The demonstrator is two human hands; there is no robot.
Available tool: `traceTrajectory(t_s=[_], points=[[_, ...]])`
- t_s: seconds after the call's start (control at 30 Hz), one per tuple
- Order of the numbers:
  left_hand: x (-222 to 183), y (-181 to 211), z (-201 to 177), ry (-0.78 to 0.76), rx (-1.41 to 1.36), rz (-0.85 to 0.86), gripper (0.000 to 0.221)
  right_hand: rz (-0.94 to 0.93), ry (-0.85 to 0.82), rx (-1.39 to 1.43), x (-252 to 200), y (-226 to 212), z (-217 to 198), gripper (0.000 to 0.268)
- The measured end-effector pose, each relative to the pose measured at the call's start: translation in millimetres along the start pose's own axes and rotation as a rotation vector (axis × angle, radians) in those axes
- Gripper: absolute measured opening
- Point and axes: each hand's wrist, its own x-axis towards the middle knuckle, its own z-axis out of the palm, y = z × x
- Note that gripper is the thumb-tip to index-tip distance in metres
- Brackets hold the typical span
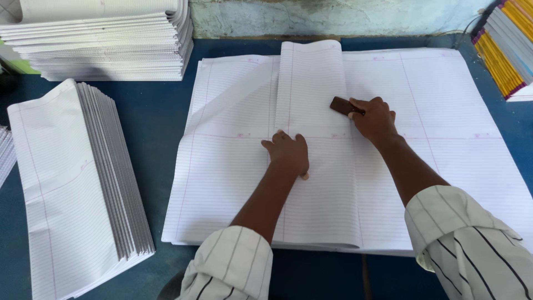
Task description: The person folds large lined sheets of paper in half and presses the crease with a wooden block. They repeat this process for multiple sheets, stacking the folded papers to the side.
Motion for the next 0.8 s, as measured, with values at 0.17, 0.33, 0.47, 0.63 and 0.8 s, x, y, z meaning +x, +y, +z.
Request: traceTrajectory(t_s=[0.17,0.33,0.47,0.63,0.8], points=[[0.2,-1.8,0.3,0.002,0.012,0.027,0.114,-0.003,0.048,0.059,24.8,1.3,4.8,0.041],[-1.4,-1.3,-0.3,-0.007,0.019,0.032,0.115,-0.053,0.087,0.070,53.0,8.9,11.8,0.041],[-3.1,-2.1,0.7,0.006,0.020,0.036,0.114,-0.048,0.107,0.094,77.0,11.6,17.3,0.041],[-3.8,-1.4,-3.0,-0.020,0.023,0.038,0.115,-0.050,0.134,0.090,103.2,12.8,19.6,0.041],[-5.0,-2.2,-4.7,-0.050,-0.007,0.042,0.115,-0.011,0.140,0.134,124.9,8.9,21.7,0.042]])
